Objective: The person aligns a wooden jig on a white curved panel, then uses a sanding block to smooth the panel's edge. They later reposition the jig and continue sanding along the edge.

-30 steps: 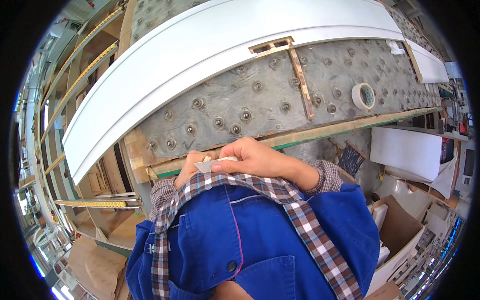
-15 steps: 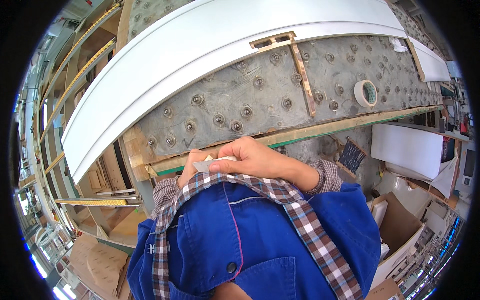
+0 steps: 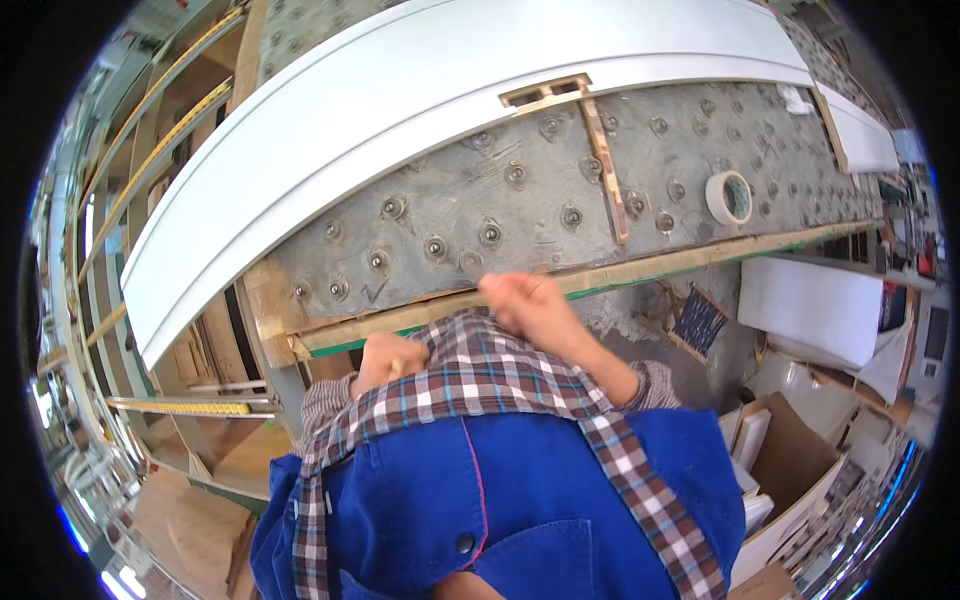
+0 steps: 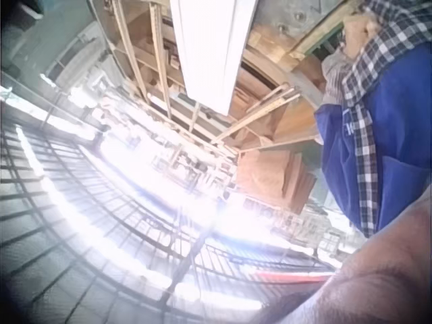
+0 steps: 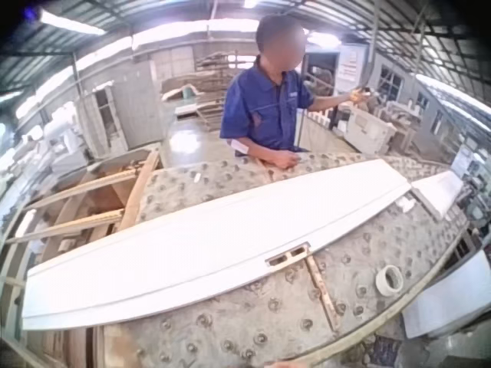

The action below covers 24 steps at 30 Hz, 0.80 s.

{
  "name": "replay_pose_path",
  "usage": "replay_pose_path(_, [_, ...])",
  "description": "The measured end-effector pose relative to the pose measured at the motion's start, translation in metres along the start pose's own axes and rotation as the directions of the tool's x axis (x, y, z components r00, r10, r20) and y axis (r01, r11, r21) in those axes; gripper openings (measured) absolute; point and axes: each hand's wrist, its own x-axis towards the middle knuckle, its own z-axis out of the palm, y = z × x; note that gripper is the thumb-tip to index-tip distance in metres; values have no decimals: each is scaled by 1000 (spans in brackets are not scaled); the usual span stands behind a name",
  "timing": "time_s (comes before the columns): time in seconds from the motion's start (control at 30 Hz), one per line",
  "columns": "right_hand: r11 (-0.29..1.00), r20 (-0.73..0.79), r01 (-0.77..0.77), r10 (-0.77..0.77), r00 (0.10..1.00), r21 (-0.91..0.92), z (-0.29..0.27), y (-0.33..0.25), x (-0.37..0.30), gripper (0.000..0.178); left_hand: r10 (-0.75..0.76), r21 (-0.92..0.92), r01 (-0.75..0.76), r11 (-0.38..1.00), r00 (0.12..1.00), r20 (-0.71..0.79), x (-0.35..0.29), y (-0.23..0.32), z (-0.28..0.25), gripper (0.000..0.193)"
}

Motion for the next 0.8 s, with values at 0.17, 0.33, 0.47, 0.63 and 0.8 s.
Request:
replay_pose_path(0.17, [996, 472, 51, -11, 882, -71, 11, -39, 1, 25, -133, -94, 126, 988, 988, -75, 23, -10, -3, 13])
replay_pose_path(0.33, [932, 556, 138, 78, 828, -336, 27, -50, -3, 27, -135, -168, 134, 977, 991, 6, 29, -6, -6, 15])
replay_pose_path(0.47, [903, 531, 163, 81, 844, -397, 29, -50, -3, 29, -123, -188, 132, 973, 991, 61, 23, -12, -7, 23])
replay_pose_path(0.63, [928, 550, 126, 95, 830, -350, 29, -46, 1, 30, -131, -208, 139, 968, 990, 49, 22, -9, -3, 25])
replay_pose_path(0.8, [917, 560, 151, 91, 823, -370, 31, -48, 0, 29, -172, -193, 169, 967, 985, 0, 18, -11, 1, 24])
